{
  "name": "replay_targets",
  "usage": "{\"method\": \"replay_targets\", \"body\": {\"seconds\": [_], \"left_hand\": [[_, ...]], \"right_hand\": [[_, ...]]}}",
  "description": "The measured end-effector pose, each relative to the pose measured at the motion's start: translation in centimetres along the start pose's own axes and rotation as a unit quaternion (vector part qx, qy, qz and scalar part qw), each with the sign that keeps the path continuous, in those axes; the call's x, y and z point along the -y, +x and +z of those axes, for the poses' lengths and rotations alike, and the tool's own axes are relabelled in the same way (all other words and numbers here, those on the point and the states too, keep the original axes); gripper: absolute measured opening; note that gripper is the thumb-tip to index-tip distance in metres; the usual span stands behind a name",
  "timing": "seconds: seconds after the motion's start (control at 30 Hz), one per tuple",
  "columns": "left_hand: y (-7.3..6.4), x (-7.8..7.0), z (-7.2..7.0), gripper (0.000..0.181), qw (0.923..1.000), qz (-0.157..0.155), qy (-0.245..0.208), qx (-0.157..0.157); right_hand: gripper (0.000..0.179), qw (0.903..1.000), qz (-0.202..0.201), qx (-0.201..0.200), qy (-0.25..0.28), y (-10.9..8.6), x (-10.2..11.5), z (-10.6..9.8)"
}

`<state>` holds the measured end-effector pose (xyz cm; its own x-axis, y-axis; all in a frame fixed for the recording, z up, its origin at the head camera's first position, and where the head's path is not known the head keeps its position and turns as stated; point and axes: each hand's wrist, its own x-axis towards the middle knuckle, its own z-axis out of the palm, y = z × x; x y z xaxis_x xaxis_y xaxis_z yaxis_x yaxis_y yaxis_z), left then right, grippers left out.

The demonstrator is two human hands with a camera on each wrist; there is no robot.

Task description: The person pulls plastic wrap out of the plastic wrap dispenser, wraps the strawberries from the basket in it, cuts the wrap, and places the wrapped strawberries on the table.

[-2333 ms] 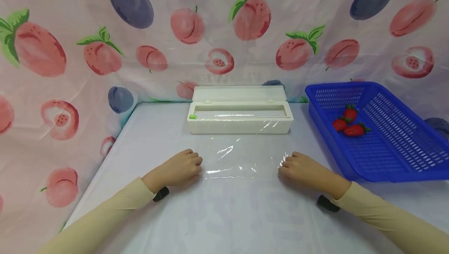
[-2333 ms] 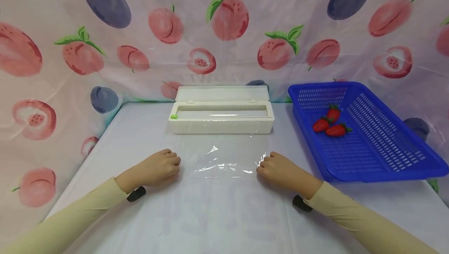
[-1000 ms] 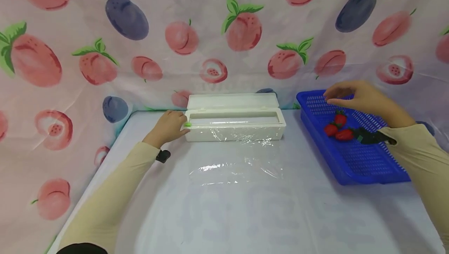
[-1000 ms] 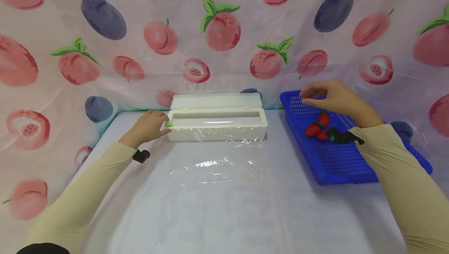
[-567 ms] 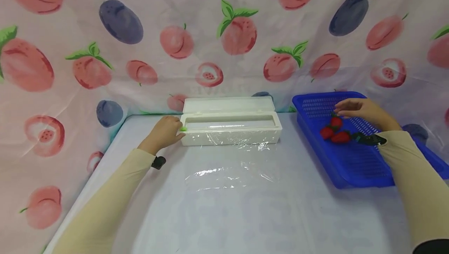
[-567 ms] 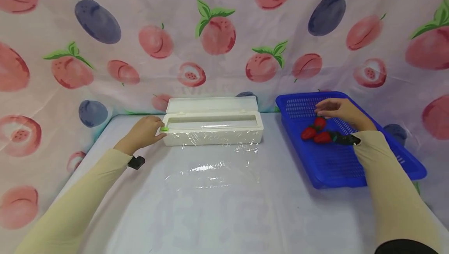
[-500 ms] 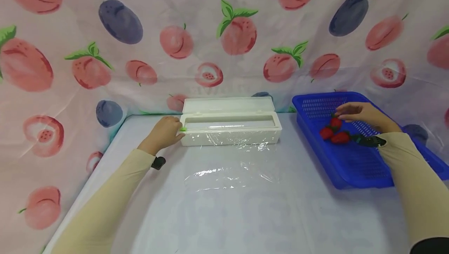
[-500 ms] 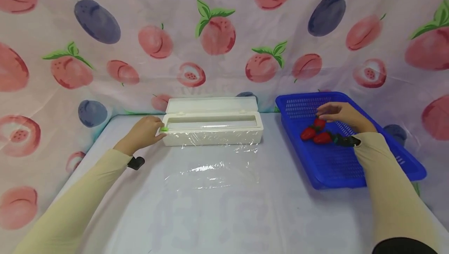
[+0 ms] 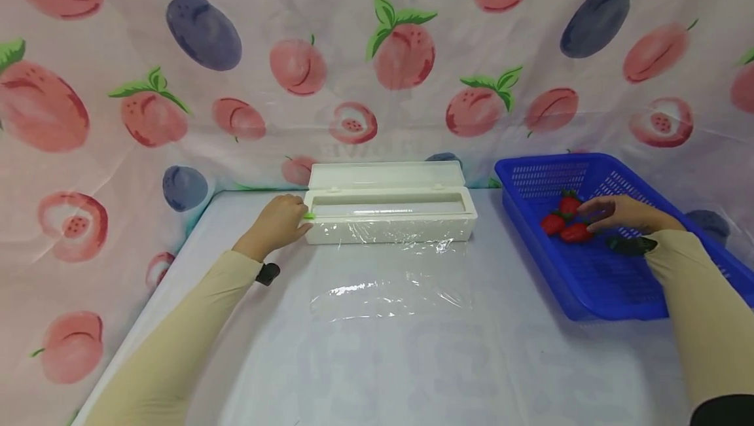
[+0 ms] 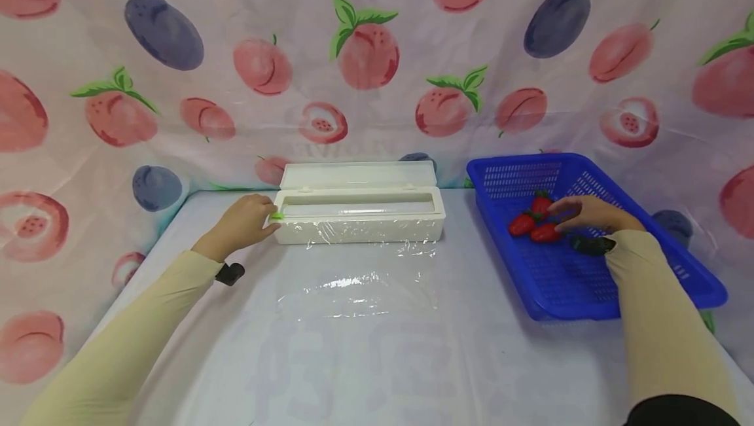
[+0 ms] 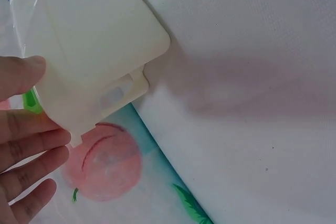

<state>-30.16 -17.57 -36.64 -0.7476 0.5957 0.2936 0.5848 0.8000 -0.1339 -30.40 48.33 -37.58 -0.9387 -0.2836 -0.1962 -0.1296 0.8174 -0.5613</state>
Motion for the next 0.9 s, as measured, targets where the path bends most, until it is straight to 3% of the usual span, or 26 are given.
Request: {"method": "replay_targets", "body": {"seconds": [0.47,0.9], "left_hand": [[-0.05,-0.29,-0.22,0.026,1.0,-0.001,0.002,0.0],[-0.01,-0.36,-0.19,0.026,0.9999,-0.009,0.006,0.006]], "right_hand": [[0.051,0.9971,0.02,0.059,-0.043,0.57,0.14,0.66],[0.048,0.9957,0.019,0.045,-0.079,0.69,0.3,0.93]]}}
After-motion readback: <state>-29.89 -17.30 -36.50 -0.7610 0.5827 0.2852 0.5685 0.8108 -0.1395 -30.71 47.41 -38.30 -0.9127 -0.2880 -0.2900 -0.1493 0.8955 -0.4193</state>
